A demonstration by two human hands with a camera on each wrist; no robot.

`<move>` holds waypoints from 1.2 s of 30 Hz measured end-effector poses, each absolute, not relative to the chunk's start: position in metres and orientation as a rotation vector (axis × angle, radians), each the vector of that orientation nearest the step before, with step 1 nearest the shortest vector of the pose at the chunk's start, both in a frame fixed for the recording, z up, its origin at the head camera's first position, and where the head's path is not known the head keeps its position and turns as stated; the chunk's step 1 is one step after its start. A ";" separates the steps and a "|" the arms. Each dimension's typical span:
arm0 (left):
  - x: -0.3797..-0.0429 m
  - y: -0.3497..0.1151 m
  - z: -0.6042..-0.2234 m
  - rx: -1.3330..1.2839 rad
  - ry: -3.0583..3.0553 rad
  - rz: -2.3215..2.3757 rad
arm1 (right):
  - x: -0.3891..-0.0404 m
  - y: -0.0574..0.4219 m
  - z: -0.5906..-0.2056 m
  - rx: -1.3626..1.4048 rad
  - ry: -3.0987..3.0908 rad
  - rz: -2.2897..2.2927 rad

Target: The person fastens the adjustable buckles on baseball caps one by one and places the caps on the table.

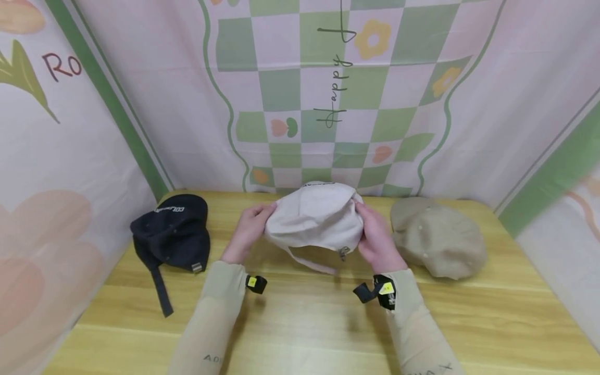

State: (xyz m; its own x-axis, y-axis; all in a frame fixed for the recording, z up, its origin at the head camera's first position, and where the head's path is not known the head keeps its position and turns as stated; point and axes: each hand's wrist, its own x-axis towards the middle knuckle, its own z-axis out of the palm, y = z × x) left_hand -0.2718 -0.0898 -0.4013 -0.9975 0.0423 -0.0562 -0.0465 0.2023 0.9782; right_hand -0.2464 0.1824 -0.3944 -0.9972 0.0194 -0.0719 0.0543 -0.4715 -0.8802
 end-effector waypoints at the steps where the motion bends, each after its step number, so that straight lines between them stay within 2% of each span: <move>1: -0.272 -0.090 -0.401 -0.002 2.378 1.940 | -0.246 0.184 -0.394 0.113 1.593 -2.684; 16: -0.270 -0.088 -0.397 0.111 2.109 2.082 | -0.245 0.193 -0.396 0.150 1.413 -2.789; 36: -0.268 -0.086 -0.401 0.480 1.905 2.052 | -0.247 0.207 -0.406 0.345 1.321 -2.844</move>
State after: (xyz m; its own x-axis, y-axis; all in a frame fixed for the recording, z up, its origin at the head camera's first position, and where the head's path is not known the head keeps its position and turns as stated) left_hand -0.2678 -0.0857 -0.4009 -0.8993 0.4356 0.0402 0.0079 -0.0758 0.9971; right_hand -0.2472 0.2072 -0.4056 -0.9760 0.1035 -0.1916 0.0796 -0.6494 -0.7563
